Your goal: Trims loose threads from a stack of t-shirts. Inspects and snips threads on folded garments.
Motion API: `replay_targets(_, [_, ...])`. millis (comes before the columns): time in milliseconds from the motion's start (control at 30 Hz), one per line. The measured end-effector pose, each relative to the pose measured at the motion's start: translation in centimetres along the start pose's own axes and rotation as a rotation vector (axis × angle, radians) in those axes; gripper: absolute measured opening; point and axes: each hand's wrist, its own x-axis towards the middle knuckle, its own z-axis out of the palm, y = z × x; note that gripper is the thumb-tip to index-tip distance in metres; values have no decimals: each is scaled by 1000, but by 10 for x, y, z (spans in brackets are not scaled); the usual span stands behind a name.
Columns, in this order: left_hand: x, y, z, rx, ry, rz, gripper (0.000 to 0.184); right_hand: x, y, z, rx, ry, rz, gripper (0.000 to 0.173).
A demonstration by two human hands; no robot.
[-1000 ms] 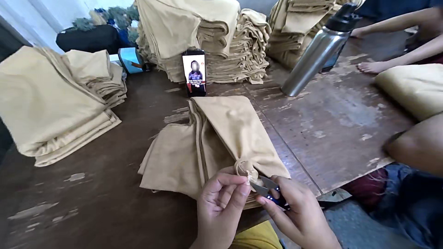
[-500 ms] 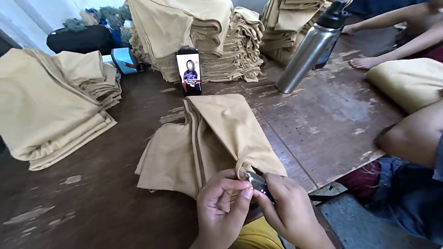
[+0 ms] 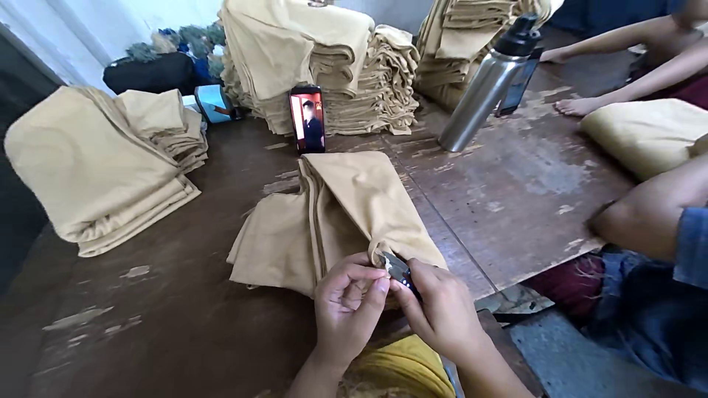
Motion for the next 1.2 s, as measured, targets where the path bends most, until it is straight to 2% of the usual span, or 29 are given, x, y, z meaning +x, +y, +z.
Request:
replay_targets(333, [-1,0,-5,-51,6,-26,10,0,-3,5,-46,9,15,52])
replay_targets(533, [1,-1,-12,-71,-33,-36,13,-4,14,-2,310,67,60,46])
replay_targets(633, [4,6,-12,80,-66,-2,12,5,12,-4,293,166,19,34])
replay_targets(733, [4,21,-11,437,-151,123,7,20,8,-1,334,79,-76,42])
replay_targets(767, [3,29,-12,583,-181,180,9,24,5,1,373,58,-122,39])
replay_targets(833, [-1,52,-19,829,-289,261,14,28,1,4,388,49,-202,19])
replay_targets(900, [-10,81,-33,889,-501,198,16,28,-1,3,327,91,-227,11])
replay_targets(1000, [-6,116,-53,773,-987,-68,16,36,16,-15,249,195,-143,22])
replay_targets(1033, [-3,118,-54,747,-1036,-99,18,39,28,-23,216,253,-87,25])
replay_targets(1067, [0,115,-52,761,-999,-65,21,42,41,-30,162,314,-14,24])
replay_targets(1133, [6,96,-44,861,-794,59,23,42,63,-42,36,417,149,26])
replay_targets(1200, [12,74,-37,1019,-599,96,24,35,72,-48,-33,503,266,27])
